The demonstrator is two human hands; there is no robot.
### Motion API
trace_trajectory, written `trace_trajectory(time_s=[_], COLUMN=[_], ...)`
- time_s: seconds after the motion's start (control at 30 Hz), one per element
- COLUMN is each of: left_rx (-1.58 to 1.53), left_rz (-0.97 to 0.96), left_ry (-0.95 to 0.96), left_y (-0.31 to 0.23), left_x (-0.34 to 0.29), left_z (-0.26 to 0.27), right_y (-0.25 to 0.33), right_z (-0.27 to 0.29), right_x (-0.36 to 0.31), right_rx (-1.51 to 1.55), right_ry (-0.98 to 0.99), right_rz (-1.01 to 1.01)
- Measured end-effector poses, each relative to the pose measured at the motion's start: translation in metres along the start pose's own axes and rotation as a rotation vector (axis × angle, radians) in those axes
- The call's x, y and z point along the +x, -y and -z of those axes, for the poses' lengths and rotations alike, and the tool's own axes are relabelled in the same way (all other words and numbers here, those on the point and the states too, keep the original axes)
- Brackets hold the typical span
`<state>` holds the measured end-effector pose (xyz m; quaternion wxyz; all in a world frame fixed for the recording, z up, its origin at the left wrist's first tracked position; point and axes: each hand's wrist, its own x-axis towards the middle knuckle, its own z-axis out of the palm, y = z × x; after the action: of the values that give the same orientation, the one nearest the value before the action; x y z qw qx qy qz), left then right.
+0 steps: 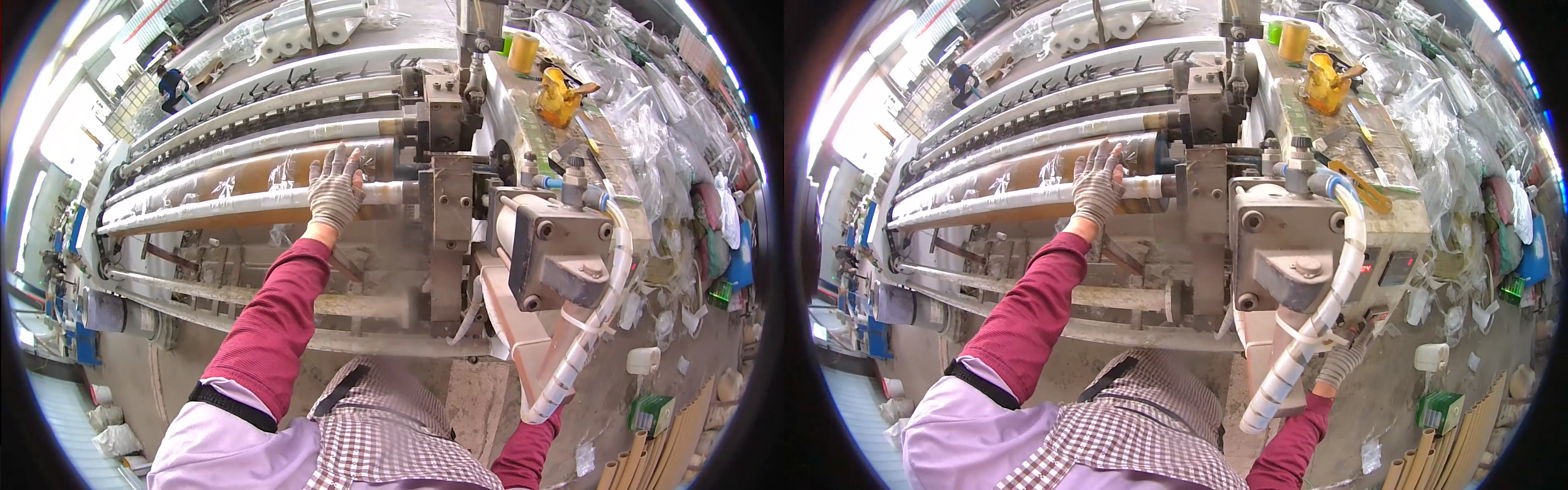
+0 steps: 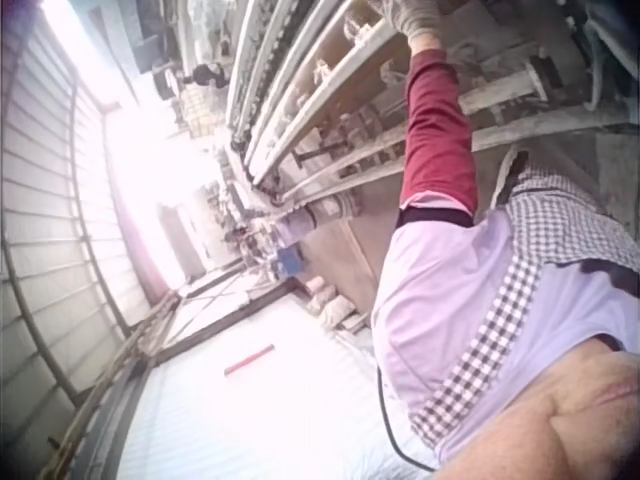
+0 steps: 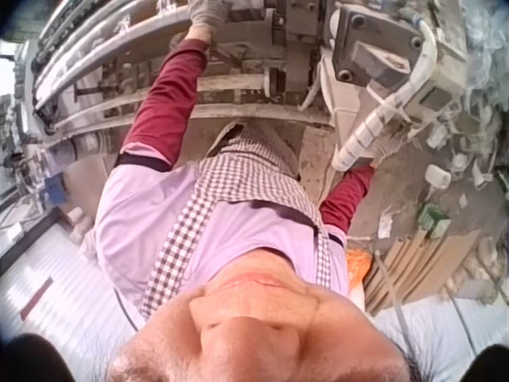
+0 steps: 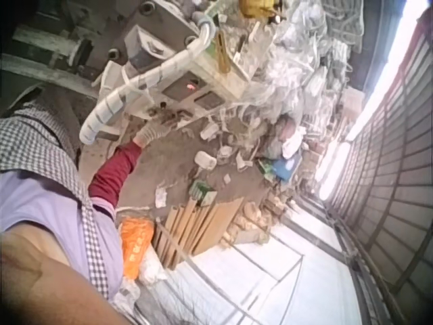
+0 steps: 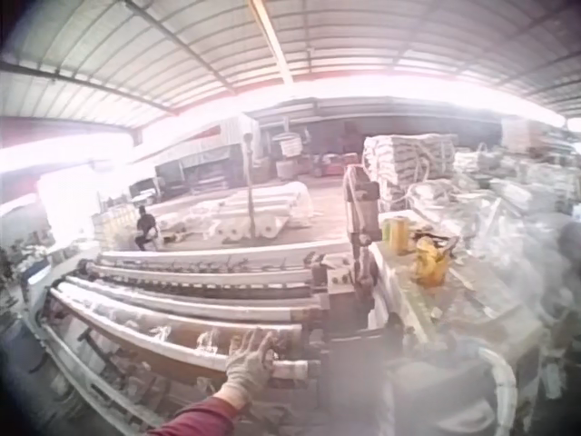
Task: Applying adhesive to machine rollers and loading plastic pipe fittings into a production machine on a factory floor.
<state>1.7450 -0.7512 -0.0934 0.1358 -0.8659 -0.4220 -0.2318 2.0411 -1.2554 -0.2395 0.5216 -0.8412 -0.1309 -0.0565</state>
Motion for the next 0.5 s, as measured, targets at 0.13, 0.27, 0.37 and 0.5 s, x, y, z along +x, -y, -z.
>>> trace_trajectory(time_s=[0.13, 0.27, 0.37, 0.5], left_rx=[0.031, 0.012, -0.134, 0.009], left_rz=[0.061, 0.136, 0.019, 0.031], left_ry=[0.149, 0.122, -0.185, -0.055], left_y=[0.006, 0.007, -0.009, -0.007], left_x=[0.012, 0.027, -0.008, -0.033], left_z=[0.006, 0.012, 0.015, 0.005], right_y=[0.034, 0.063, 0.048, 0.054], right_z=[-0.007, -0.004, 0.006, -0.002], right_x=[-0.007, -0.004, -0.002, -0.006], right_rx=[0.075, -0.039, -0.064, -0.060], right_ry=[-0.115, -0.058, -0.081, -0.071], right_rz=[-0.010, -0.084, -0.108, -0.098])
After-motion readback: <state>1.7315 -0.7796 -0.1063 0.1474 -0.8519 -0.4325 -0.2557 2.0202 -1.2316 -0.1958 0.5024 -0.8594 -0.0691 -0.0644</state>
